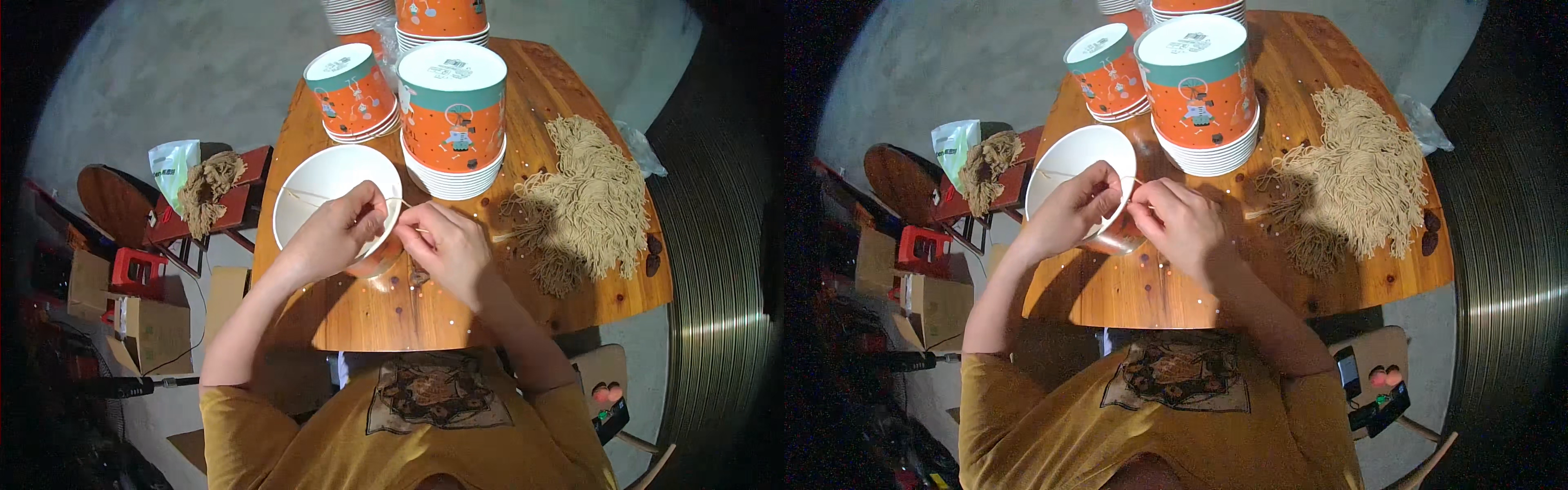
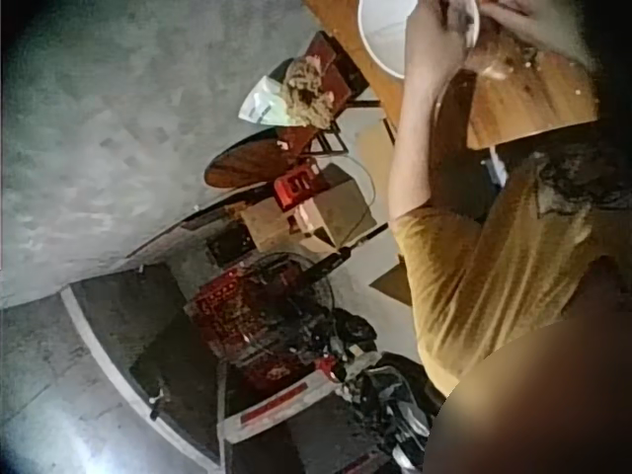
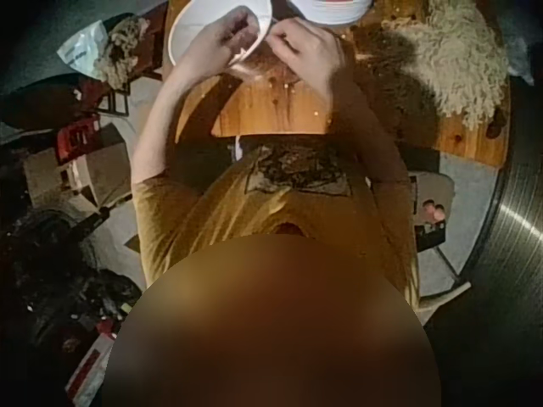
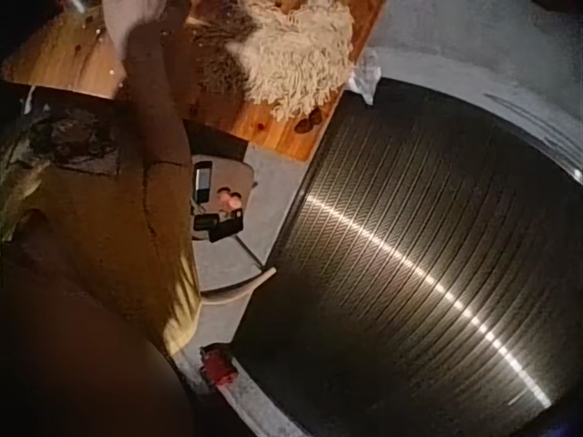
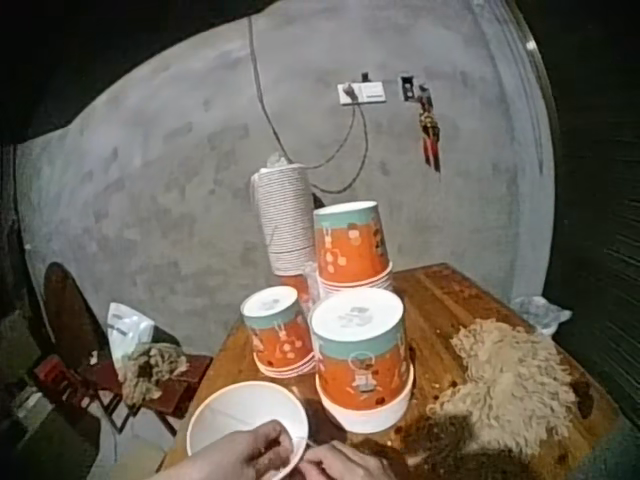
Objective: Thread and tie strings onto paper cups as part of a manufacturing or packaging process.
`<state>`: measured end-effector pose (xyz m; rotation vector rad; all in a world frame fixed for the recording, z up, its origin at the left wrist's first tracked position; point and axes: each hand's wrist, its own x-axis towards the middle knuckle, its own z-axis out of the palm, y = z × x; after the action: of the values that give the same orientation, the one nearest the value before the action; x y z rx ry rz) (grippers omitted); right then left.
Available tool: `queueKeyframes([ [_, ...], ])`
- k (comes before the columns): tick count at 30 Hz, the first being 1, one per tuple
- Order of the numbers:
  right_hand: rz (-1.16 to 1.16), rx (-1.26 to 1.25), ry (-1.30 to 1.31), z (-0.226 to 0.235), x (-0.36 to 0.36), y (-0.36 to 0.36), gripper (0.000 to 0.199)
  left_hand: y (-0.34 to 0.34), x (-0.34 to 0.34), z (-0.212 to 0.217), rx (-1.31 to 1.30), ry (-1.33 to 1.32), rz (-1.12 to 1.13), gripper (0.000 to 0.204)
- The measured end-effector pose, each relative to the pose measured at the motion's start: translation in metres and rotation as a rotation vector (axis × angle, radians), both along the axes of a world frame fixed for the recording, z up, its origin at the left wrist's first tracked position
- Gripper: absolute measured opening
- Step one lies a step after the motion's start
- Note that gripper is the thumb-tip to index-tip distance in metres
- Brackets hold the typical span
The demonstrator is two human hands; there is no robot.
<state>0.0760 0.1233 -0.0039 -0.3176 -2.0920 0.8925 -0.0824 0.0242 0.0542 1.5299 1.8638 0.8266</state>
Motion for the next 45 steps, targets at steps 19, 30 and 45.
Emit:
queueKeyframes([
  [19,0.416,-0.158,-0.171,0.047,-0.001,0.043,0.009,0.014,0.010,0.001,0.027,-0.680,0.056,0.017],
  [30,0.606,-0.412,-0.193,0.045,-0.018,0.056,0.014,0.016,0.007,-0.008,-0.039,-0.701,0.100,0.025],
  [45,0.425,-0.348,-0.119,0.024,-0.016,0.058,0.014,0.015,0.019,-0.002,-0.038,-0.633,0.132,0.011],
])
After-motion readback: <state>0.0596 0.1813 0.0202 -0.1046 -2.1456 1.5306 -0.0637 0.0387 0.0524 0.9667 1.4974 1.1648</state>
